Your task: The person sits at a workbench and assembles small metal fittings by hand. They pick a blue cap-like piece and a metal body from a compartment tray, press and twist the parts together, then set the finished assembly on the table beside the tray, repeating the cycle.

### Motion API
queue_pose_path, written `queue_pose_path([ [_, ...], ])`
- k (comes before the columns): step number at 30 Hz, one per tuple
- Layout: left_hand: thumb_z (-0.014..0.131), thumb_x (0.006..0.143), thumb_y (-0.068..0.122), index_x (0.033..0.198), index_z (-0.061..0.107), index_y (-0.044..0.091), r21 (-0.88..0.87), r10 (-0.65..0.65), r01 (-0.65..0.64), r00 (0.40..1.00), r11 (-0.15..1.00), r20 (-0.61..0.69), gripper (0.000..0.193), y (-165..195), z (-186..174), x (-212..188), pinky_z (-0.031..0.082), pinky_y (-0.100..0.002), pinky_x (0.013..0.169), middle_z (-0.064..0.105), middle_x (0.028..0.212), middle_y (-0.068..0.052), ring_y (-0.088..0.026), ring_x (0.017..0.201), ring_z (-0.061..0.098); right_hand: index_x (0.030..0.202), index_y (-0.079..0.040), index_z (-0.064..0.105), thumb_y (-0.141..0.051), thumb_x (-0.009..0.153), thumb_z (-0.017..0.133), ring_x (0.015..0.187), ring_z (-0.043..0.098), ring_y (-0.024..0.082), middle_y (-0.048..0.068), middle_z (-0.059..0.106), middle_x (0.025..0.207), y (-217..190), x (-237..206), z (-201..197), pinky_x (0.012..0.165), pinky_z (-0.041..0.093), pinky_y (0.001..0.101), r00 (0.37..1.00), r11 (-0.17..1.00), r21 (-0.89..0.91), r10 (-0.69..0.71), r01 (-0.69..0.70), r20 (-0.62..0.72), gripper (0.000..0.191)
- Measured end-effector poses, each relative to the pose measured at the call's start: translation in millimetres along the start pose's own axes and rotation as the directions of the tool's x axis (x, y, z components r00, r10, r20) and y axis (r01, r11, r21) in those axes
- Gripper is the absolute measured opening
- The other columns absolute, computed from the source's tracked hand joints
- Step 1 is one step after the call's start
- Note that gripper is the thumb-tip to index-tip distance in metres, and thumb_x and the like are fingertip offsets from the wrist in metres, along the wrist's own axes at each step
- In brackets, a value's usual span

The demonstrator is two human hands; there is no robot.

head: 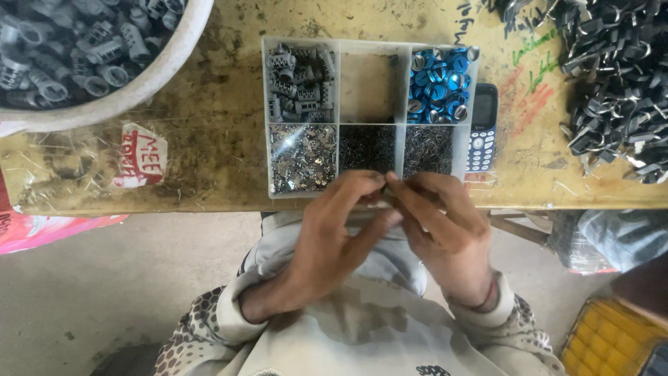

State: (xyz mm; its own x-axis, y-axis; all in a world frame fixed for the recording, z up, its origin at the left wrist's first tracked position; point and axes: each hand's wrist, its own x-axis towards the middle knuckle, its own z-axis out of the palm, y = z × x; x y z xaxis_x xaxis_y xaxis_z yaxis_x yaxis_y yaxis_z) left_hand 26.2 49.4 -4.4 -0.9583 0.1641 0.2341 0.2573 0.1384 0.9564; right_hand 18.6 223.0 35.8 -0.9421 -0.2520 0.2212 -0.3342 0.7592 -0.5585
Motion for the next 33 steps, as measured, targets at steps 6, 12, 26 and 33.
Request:
queue_pose_path([
  [6,0.076,0.094,-0.005,0.111,0.073,-0.001,-0.596,-0.362,0.313,0.931,0.739,0.04,0.017,-15.9,-4.5,0.2,0.069,-0.032,0.082,0.078,0.104,-0.016,-0.021,0.092,0.078,0.129,0.002,0.059,0.003,0.076,0.086,0.082,0.076,0.015,0.008,0.071,0.103,3.3,-2.8,-7.2,0.072,0.062,0.0265,0.989,0.927,0.347,0.125,-0.146,0.082,0.059],
  [12,0.077,0.093,-0.005,0.107,0.074,-0.001,-0.836,-0.446,0.329,0.887,0.438,0.116,0.015,-23.4,-11.3,-6.3,0.069,-0.036,0.082,0.078,0.099,-0.017,-0.023,0.087,0.079,0.113,0.0,0.064,0.009,0.084,0.083,0.096,0.077,0.019,0.015,0.069,0.111,7.6,-16.4,2.3,0.079,0.067,0.026,0.991,0.855,0.509,0.13,-0.102,-0.02,0.036],
  [26,0.08,0.093,0.001,0.11,0.077,0.0,-0.674,-0.418,0.225,0.898,0.704,-0.137,0.017,-5.4,-5.8,-20.5,0.064,-0.026,0.067,0.079,0.095,-0.015,-0.014,0.077,0.075,0.11,-0.001,0.068,0.008,0.084,0.085,0.089,0.073,0.021,0.013,0.069,0.104,3.4,-35.1,21.8,0.071,0.059,0.0285,0.95,0.978,0.095,-0.156,0.188,-0.269,0.032],
  [33,0.074,0.098,0.004,0.112,0.074,-0.003,-0.693,-0.331,0.243,0.944,0.679,0.007,0.015,13.7,24.3,3.7,0.067,-0.03,0.071,0.08,0.102,-0.014,-0.015,0.085,0.082,0.098,-0.005,0.07,-0.009,0.084,0.084,0.06,0.052,0.007,0.01,0.076,0.092,45.1,-43.8,12.0,0.051,0.041,0.0228,0.837,0.939,-0.166,-0.343,0.3,-0.427,0.021],
])
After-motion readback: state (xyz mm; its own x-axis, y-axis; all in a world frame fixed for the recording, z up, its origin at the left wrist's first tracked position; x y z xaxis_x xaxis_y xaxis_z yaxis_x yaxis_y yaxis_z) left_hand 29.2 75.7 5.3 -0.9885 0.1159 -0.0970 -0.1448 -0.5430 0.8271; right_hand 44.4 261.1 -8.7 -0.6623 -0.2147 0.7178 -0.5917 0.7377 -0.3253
